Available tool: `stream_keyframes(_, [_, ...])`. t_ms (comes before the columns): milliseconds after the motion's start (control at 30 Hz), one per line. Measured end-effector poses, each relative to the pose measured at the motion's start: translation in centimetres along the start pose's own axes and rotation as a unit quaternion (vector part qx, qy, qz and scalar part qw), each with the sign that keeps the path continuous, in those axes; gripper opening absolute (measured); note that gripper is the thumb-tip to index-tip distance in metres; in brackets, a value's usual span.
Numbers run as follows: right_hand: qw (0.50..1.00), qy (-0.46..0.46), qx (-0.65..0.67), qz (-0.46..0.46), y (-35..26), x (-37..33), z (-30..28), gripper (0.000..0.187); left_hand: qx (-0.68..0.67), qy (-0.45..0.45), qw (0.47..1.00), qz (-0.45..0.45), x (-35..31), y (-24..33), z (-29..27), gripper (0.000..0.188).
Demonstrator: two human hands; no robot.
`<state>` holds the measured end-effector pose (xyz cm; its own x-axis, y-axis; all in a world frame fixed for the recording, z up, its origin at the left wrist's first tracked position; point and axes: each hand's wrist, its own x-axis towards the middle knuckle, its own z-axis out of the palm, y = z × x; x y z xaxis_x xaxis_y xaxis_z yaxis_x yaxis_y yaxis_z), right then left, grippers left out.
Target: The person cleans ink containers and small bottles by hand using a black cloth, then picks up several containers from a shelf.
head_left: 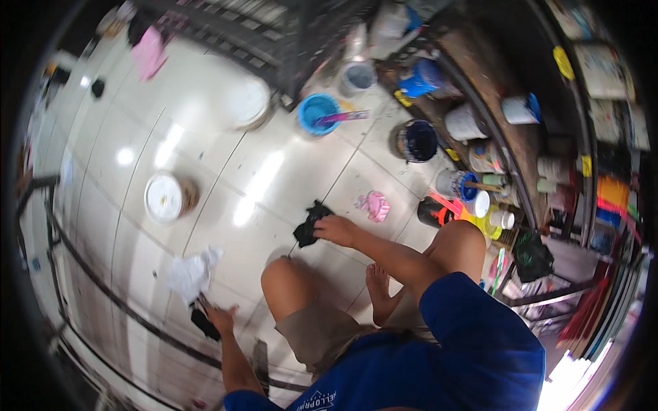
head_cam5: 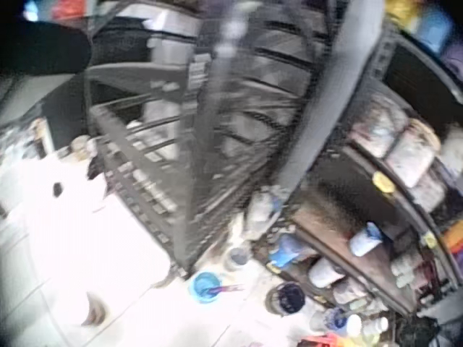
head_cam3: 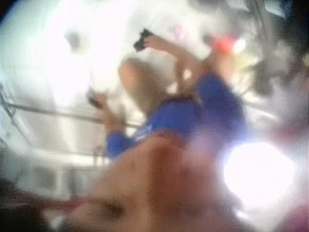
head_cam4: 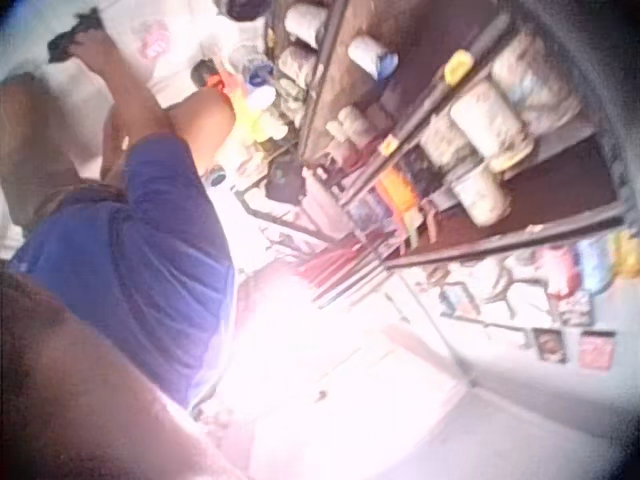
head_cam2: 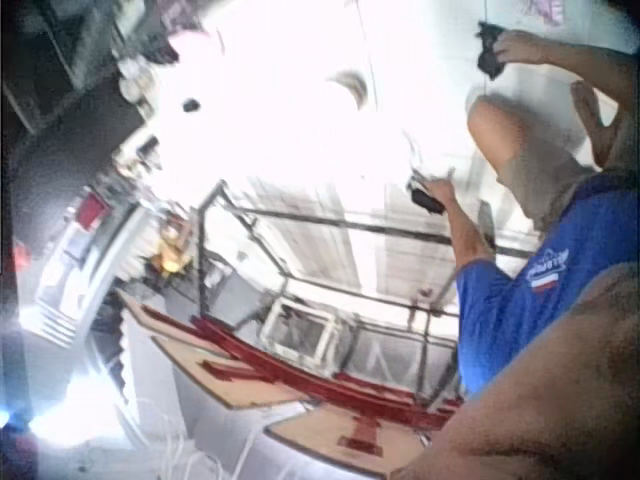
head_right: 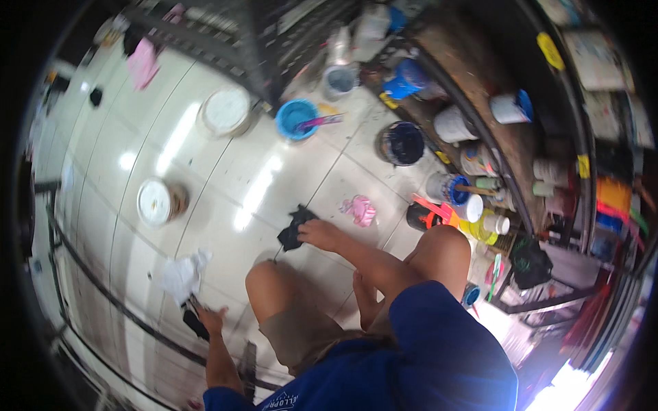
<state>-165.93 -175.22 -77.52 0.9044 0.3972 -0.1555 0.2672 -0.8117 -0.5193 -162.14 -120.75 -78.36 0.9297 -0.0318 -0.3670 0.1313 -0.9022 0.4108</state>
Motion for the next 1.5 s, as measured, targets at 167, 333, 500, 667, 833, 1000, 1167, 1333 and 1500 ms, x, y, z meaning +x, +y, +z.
stream_keyframes(167, [0.98, 0.156, -0.072, 0.104, 5.5, 3.3, -3.7, 0.014, -0.11, -0.047, 0.987, -0.105, -0.3, 5.4, -1.7, 0.092])
stream_keyframes(333, [0.973, 0.189, -0.033, 0.129, 5.5, 4.2, -2.7, 0.016, -0.015, -0.066, 0.994, -0.086, 0.7, 2.8, -1.6, 0.097])
stream_keyframes(500, [0.995, 0.049, -0.023, 0.086, 3.8, 2.4, -9.8, 0.04, 0.025, -0.074, 0.993, -0.085, 1.9, 0.6, -0.5, 0.09])
stream_keyframes(667, [0.983, -0.115, -0.041, 0.138, -5.5, -6.2, -24.3, 0.042, -0.023, -0.109, 0.985, -0.13, 2.4, -0.9, -1.1, 0.097])
stream_keyframes(833, [0.986, -0.055, 0.013, 0.158, -5.9, -23.1, -25.5, 0.045, 0.172, -0.15, 0.966, -0.121, 0.4, 5.8, -1.7, 0.098])
stream_keyframes(1000, [0.831, 0.244, 0.381, 0.325, -5.2, -33.9, -16.4, 0.045, 0.408, -0.178, 0.894, 0.053, 7.9, 8.0, -2.7, 0.059])
stream_keyframes(1167, [0.753, 0.327, 0.473, 0.321, -4.0, -35.3, -0.7, 0.038, -0.013, 0.021, 0.944, 0.329, 2.3, 27.4, -5.2, 0.031])
stream_keyframes(1333, [0.747, 0.341, 0.45, 0.352, -5.8, -33.1, 1.1, 0.042, -0.159, -0.242, 0.877, 0.383, -7.2, 38.4, 0.4, 0.016])
stream_keyframes(1500, [0.699, 0.322, 0.447, 0.457, -6.6, -32.2, 1.0, 0.057, -0.096, -0.37, 0.807, 0.45, -11.6, 40.9, 6.6, 0.009])
